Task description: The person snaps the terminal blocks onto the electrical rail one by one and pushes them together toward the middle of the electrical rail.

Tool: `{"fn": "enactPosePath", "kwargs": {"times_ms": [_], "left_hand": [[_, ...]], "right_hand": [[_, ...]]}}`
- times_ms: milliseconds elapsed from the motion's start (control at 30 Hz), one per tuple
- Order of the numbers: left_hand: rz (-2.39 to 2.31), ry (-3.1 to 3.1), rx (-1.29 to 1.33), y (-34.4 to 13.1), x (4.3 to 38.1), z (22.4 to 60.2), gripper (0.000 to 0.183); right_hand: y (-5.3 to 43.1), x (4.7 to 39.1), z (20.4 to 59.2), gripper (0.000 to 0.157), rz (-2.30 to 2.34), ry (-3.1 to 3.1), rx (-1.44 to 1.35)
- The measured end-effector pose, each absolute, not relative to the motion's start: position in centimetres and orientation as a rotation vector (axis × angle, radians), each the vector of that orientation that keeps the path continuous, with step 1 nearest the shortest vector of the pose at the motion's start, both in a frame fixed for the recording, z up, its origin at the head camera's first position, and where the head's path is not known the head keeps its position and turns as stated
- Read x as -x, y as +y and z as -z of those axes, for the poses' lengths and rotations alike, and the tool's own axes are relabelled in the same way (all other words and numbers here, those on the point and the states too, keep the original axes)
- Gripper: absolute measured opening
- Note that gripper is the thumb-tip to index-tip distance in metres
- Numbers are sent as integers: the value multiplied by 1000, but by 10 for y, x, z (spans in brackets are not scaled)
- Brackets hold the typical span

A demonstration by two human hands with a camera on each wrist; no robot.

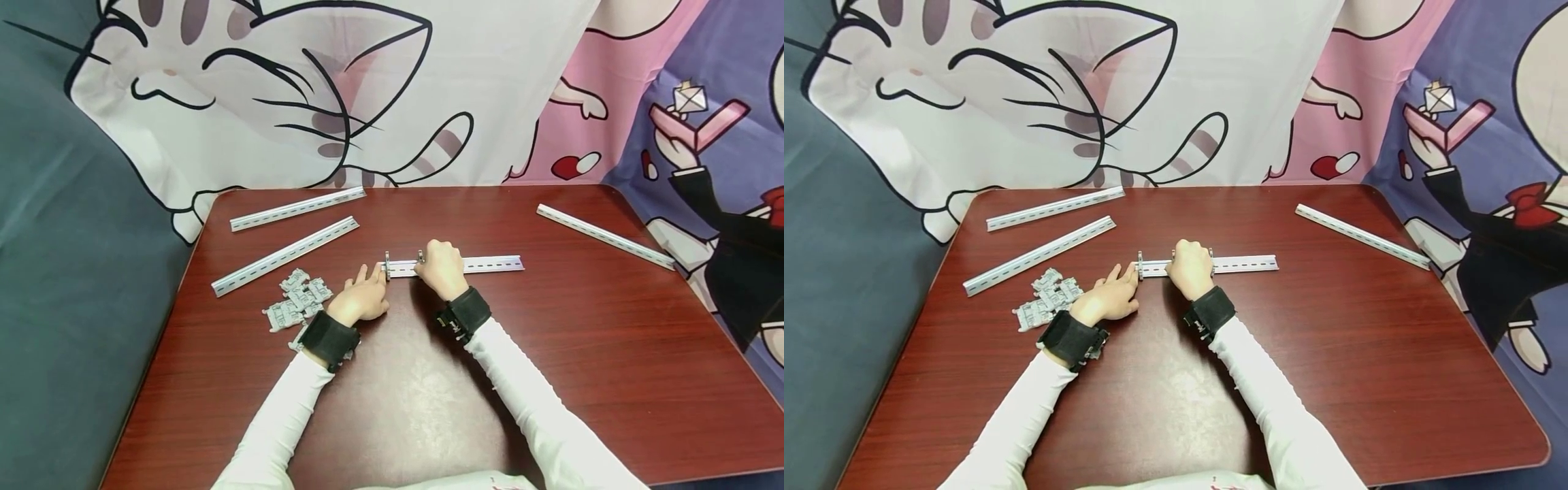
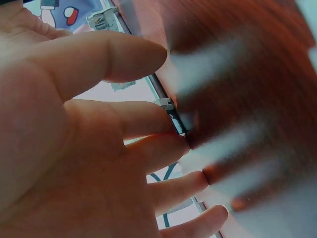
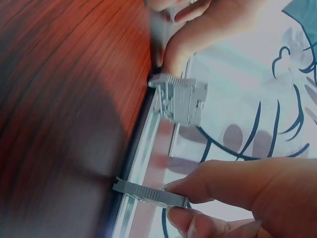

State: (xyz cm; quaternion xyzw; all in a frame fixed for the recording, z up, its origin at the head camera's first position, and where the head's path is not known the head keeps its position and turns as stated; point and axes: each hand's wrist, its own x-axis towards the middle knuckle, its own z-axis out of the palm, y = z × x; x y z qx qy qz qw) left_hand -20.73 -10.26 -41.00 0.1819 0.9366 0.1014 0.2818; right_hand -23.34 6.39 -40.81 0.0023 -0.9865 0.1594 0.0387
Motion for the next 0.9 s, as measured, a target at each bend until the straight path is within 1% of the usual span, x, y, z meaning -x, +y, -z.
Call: {"fn": "enactPosePath", "kwargs": {"times_ms": [200, 633, 900], "left_hand": [[-272, 2519, -498, -103, 206, 409, 69], [-279, 2523, -501, -102, 203, 411, 70], [-272, 2523, -501, -102, 205, 413, 69]], "right_hand": [[77, 232, 406, 37, -529, -3016, 53], [107, 228, 410, 28, -537, -2963, 159], [116, 227, 409, 35, -541, -2931, 148]]}}
